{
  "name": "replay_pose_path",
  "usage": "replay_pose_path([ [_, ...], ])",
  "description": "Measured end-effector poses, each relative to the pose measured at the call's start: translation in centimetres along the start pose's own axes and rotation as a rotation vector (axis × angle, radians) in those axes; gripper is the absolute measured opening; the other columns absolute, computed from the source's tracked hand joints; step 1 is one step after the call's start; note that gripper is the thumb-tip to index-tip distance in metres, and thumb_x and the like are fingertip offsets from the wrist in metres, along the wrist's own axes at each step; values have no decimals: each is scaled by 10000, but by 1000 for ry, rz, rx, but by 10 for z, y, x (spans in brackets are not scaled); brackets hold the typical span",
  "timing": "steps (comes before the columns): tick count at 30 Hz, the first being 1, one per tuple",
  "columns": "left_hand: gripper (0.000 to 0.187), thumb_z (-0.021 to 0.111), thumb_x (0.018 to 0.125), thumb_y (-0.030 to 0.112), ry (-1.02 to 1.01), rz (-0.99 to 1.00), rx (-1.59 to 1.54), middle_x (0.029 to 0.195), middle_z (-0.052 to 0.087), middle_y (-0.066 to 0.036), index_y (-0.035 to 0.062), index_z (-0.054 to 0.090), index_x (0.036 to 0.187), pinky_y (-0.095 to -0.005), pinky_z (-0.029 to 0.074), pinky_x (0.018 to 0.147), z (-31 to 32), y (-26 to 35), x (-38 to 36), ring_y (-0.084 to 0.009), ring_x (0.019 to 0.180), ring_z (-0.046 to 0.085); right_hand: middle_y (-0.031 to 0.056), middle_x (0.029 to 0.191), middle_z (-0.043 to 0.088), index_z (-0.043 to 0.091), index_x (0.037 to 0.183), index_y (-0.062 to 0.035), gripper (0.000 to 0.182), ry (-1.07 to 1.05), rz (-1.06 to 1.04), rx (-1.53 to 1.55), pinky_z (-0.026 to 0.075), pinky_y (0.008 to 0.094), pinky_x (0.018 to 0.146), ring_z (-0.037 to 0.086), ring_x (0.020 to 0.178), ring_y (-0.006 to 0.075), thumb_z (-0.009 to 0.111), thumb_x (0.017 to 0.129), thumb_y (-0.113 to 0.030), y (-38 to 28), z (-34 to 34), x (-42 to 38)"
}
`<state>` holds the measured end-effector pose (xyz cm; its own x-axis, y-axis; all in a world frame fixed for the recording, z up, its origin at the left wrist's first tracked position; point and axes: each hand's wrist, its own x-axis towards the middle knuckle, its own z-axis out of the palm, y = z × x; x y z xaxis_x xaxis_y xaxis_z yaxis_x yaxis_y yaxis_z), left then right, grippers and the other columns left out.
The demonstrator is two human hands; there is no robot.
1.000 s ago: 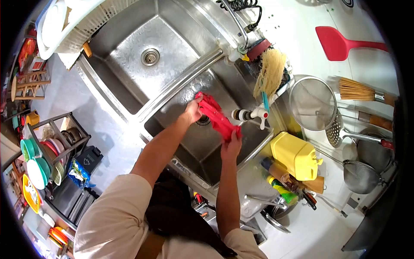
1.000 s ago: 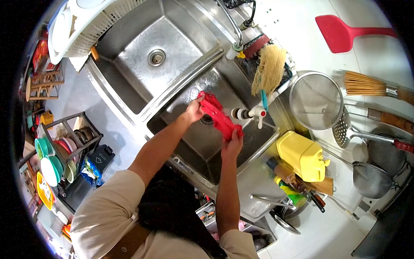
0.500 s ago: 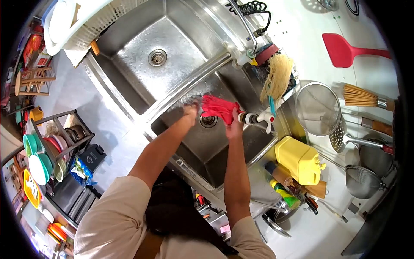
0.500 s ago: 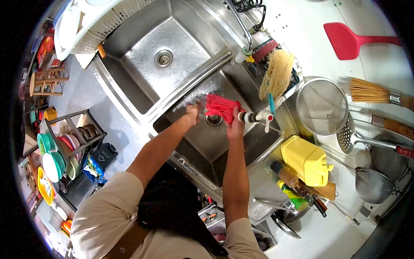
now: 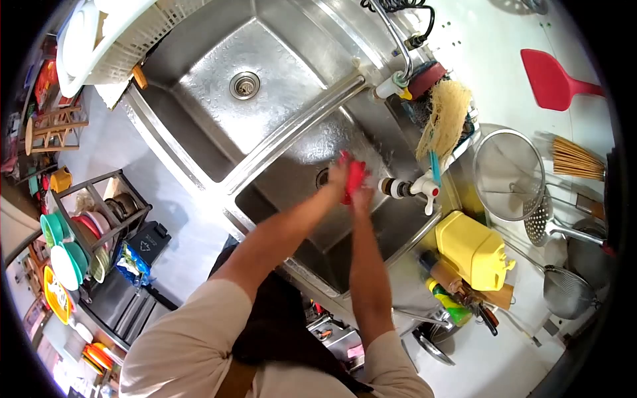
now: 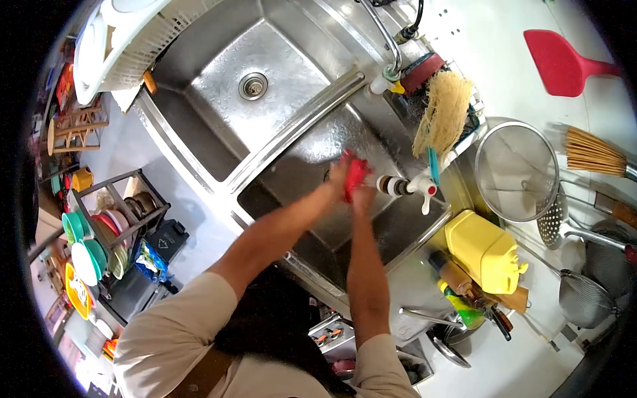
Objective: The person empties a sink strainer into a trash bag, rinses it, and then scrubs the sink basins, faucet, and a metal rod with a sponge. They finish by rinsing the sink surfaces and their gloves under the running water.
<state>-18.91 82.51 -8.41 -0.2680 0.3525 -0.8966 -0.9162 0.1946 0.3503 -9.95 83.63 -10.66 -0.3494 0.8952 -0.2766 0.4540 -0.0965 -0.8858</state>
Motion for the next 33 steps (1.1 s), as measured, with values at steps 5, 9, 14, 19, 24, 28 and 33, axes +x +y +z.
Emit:
replay_pose_path([
  [5, 391, 530, 868, 447, 118, 94, 202, 1048, 603, -135, 114, 591, 1063, -448, 443, 847, -19, -27, -7, -267, 1009, 566, 139, 1004, 571, 528, 1048, 12, 299, 176, 148, 765, 493, 394, 771, 576, 872, 278, 527, 892, -243, 6, 13, 6],
  [9, 421, 512, 864, 489, 28, -96, -133, 1114, 593, -136, 137, 599, 1079, -462, 406, 938, -61, -20, 25, -256, 1114, 533, 170, 765, 627, 575, 841, 80, 419, 45, 242, -458, 446, 413, 661, 566, 668, 279, 577, 870, -338, -92, -2, 0],
  [14, 651, 456, 844, 622, -404, -382, -300, 1021, 624, -99, 45, 574, 1123, -368, 479, 809, -62, 30, -26, -233, 914, 597, 196, 814, 573, 572, 888, 2, 265, -216, -491, -403, 441, 410, 641, 557, 714, 368, 588, 874, -262, -102, -23, -49],
  [19, 371, 599, 863, 375, -596, -306, -240, 830, 607, -40, 44, 590, 1032, -331, 464, 670, -40, 14, -11, -179, 735, 566, 131, 884, 572, 569, 946, -29, 133, -304, -469, -537, 442, 366, 685, 559, 786, 301, 590, 870, -136, -99, -70, -96],
  [24, 221, 619, 847, 184, -437, -111, -438, 862, 600, -45, 28, 578, 999, -329, 476, 696, -9, 19, -50, -179, 769, 579, 63, 1075, 543, 486, 1125, -80, 388, -17, 517, 533, 444, 382, 781, 545, 954, 257, 613, 861, -334, -31, -84, -111],
  [28, 196, 620, 827, 97, -437, 166, -285, 933, 609, -57, 31, 568, 1004, -321, 469, 741, -5, 4, -71, -164, 830, 578, 56, 1110, 559, 482, 1205, -74, 503, -184, 878, 1403, 445, 343, 847, 538, 986, 202, 573, 862, -430, -77, -42, -77],
  [33, 326, 609, 756, -40, -345, 582, 322, 1094, 591, -69, 44, 527, 1060, -282, 462, 778, -20, -5, -70, -138, 868, 561, 73, 1140, 562, 503, 1193, -77, 364, -161, 473, 1300, 444, 374, 912, 550, 1035, 222, 535, 895, -283, -47, -21, -4],
])
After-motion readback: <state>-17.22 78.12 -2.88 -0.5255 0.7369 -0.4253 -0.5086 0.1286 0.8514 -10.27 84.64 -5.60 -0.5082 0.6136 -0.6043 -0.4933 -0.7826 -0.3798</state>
